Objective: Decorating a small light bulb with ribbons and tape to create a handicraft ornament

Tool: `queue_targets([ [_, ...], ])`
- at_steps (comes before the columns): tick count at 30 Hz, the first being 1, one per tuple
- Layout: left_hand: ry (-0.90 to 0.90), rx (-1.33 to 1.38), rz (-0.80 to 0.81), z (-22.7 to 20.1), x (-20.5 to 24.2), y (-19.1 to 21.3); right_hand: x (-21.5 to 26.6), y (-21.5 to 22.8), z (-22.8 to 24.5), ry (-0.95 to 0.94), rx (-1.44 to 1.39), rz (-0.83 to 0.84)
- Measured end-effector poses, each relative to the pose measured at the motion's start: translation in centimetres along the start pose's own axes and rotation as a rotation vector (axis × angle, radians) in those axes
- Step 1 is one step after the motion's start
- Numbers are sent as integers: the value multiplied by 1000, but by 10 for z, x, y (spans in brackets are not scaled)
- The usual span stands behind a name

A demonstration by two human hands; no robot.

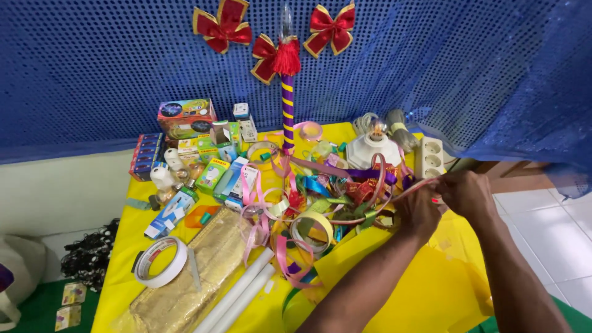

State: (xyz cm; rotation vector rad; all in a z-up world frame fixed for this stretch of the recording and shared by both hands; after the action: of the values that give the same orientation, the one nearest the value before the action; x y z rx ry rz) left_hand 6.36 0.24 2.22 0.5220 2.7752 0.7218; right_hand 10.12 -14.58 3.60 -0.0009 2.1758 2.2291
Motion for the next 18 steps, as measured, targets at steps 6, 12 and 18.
queue_targets([
  [6, 24, 97, -113, 52, -22, -65, 17, 49, 13, 89, 84, -174],
  [12, 131, -30, 30, 35, -21, -50, 25, 77, 15, 0, 2, 96],
  [18, -16, -390, 17, -1, -9, -36, 49, 97, 25, 45, -34, 10],
])
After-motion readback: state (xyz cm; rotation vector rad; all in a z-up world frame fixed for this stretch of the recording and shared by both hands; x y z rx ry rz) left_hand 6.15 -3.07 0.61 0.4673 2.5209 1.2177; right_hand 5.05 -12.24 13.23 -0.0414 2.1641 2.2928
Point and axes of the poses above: each hand's wrist, its own x-axis away from the middle knuckle, its own y-axis out of the back of the hand, z = x × y, the point moved 7 cm from there along -x, towards the middle knuckle, and after that the axes turned 14 degrees about z, right-handed, at the moved point
